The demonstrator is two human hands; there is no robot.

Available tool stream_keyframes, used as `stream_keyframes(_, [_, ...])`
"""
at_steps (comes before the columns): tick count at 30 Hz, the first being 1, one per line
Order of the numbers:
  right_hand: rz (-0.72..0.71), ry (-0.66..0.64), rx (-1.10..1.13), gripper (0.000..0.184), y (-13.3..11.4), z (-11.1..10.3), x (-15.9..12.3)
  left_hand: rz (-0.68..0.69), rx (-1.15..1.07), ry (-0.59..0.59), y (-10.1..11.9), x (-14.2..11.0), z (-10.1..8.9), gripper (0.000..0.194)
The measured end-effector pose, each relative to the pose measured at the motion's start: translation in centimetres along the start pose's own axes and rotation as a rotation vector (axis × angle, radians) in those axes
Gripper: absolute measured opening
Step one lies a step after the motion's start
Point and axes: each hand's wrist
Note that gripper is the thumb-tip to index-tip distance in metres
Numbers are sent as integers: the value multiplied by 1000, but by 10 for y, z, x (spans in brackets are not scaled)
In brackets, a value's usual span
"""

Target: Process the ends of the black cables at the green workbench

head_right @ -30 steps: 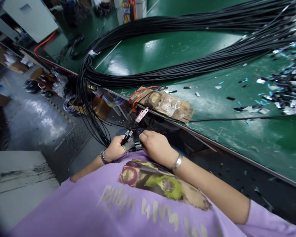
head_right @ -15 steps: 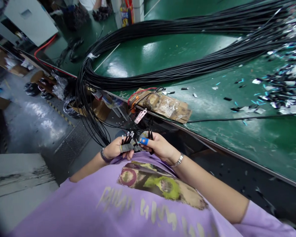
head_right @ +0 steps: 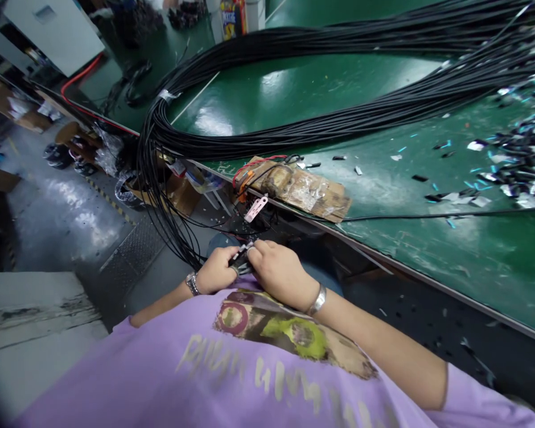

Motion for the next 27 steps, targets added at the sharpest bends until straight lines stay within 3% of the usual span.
stream_keyframes(3, [-13, -21, 123, 8, 3, 2, 3, 9, 29, 6, 0, 0, 1, 9])
stream_keyframes(5, [158, -9, 460, 11, 8, 7, 6, -66, -102, -12, 2, -2, 0, 6])
stream_keyframes(8, [436, -91, 1043, 32, 13, 15, 9, -150, -248, -22, 6, -4, -2, 16])
stream_keyframes(10, [520, -131, 1259, 39, 12, 18, 8, -148, -277, -16, 8, -5, -3, 22])
stream_keyframes(12, [532, -126, 1315, 41, 10, 18, 7, -140, -280, -8, 8, -6, -3, 24])
stream_keyframes(17, [455, -39, 1111, 34, 9, 14, 3, -128, -235, -3, 5, -7, -3, 18])
stream_keyframes(21, [278, -8, 752, 16, 10, 10, 2, -44, -138, 1, 0, -7, -2, 11])
stream_keyframes(23, [189, -28, 476, 3, 7, 5, 2, 27, -35, 25, -2, -7, -1, 8])
stream_keyframes(27, [104, -160, 51, 11, 1, -7, 5, 72, 210, 46, -2, -6, 2, 7])
Point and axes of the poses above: each hand's wrist, its own x-axis towards the middle knuckle, its own z-axis out of the palm, y = z × x, and after that the axes turned 6 degrees about -x, right-handed
